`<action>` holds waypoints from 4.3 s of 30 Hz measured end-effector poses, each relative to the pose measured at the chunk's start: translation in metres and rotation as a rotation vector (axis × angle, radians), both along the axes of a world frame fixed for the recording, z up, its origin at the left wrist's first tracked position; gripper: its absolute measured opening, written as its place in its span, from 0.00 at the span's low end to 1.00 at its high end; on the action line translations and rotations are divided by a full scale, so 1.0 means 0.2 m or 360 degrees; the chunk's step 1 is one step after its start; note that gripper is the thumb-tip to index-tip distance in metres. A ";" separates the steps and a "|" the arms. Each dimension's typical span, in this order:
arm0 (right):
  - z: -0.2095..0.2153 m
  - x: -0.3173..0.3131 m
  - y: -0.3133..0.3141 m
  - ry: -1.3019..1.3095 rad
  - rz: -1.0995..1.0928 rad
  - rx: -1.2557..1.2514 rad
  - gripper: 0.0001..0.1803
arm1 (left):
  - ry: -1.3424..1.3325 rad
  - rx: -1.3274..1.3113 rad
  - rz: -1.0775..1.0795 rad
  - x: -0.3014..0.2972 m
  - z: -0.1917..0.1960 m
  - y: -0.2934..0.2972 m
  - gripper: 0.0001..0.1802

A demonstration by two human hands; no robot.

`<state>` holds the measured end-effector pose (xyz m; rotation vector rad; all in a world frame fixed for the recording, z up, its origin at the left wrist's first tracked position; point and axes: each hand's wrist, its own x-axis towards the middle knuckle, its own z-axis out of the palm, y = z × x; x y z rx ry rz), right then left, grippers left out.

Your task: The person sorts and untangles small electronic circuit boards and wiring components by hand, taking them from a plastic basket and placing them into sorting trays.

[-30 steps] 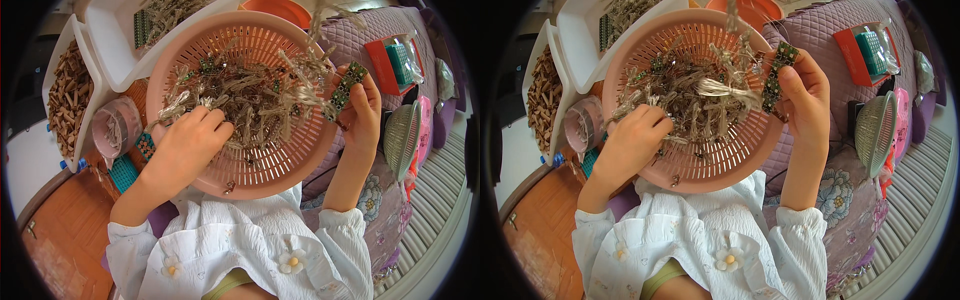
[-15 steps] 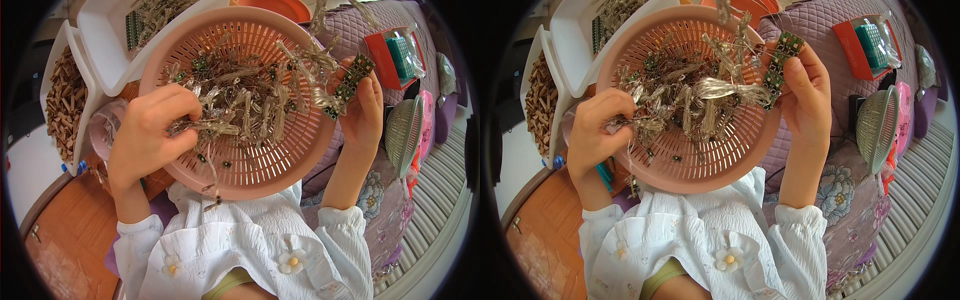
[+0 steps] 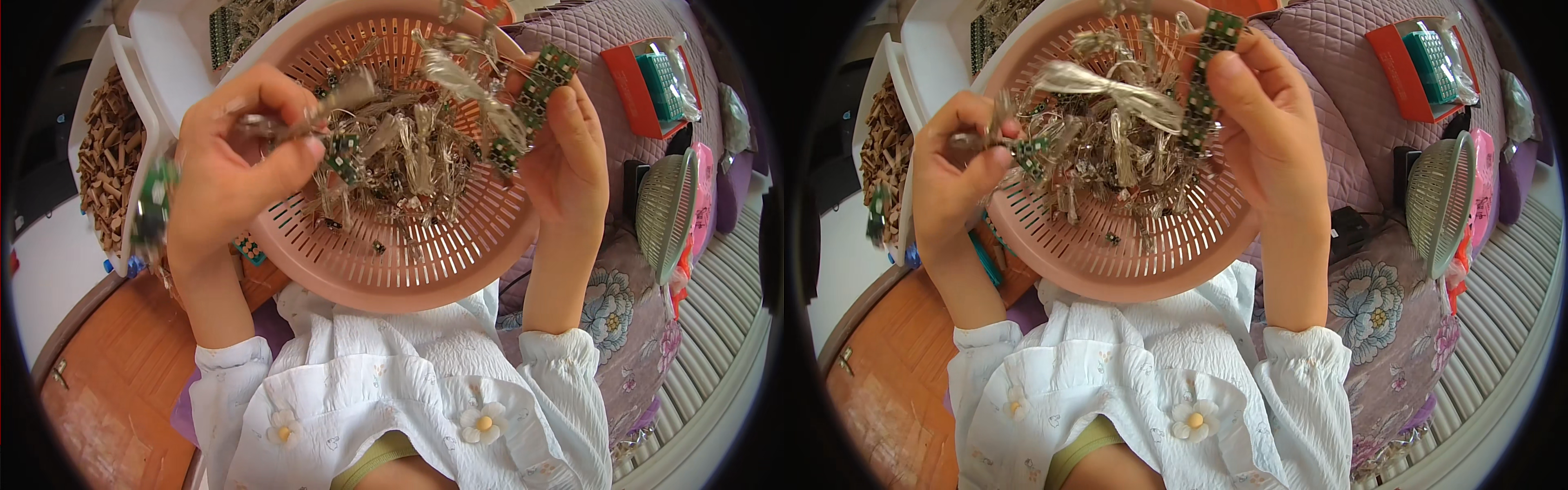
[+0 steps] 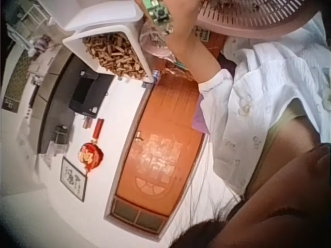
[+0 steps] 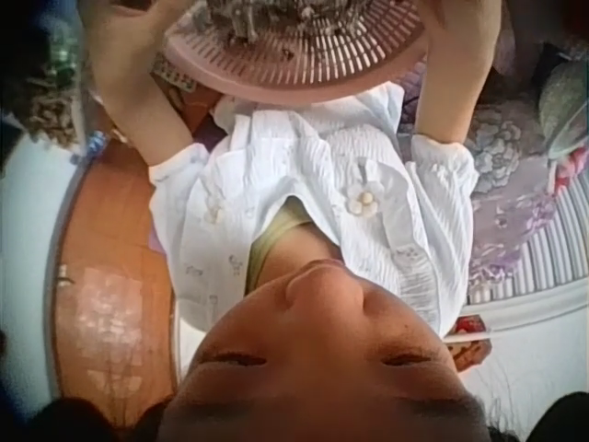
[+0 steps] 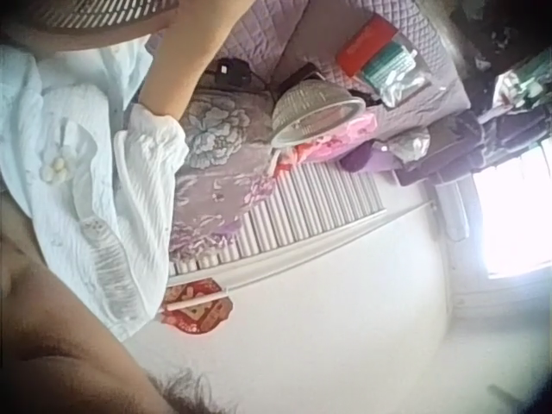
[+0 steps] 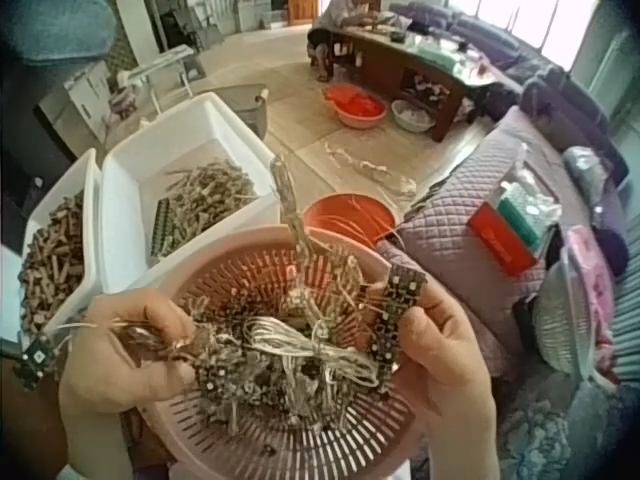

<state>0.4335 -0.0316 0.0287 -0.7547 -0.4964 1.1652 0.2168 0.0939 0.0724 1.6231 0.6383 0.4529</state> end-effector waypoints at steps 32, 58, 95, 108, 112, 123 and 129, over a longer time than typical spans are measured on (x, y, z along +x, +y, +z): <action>-0.08 0.05 -0.04 -0.1279 -0.0325 -0.0349 0.14 | 0.1014 0.1162 -0.0246 0.11 -0.38 -0.21 0.30; -0.08 0.11 -0.04 -0.1074 -0.0361 -0.0370 0.11 | 0.0288 -0.0635 -0.0440 0.07 0.05 0.06 0.29; -0.06 0.09 -0.05 -0.1046 -0.0327 -0.0399 0.13 | 0.0011 0.0617 -0.0049 0.03 0.05 -0.10 0.10; 0.11 0.00 -0.03 -0.0803 -0.0175 -0.0224 0.14 | 0.0832 0.1012 -0.0680 -0.13 -0.09 -0.20 0.16; 0.16 -0.02 -0.01 -0.0553 -0.0162 -0.0150 0.15 | 0.0868 0.1000 -0.0510 -0.13 -0.06 -0.18 0.13; 0.54 -0.05 0.09 -0.0729 0.0029 0.0346 0.17 | 0.1169 0.1055 -0.0443 -0.13 -0.17 -0.20 0.14; 0.88 0.02 0.12 -0.1112 0.0131 0.0500 0.23 | 0.1138 0.1196 -0.0366 -0.13 -0.21 -0.23 0.13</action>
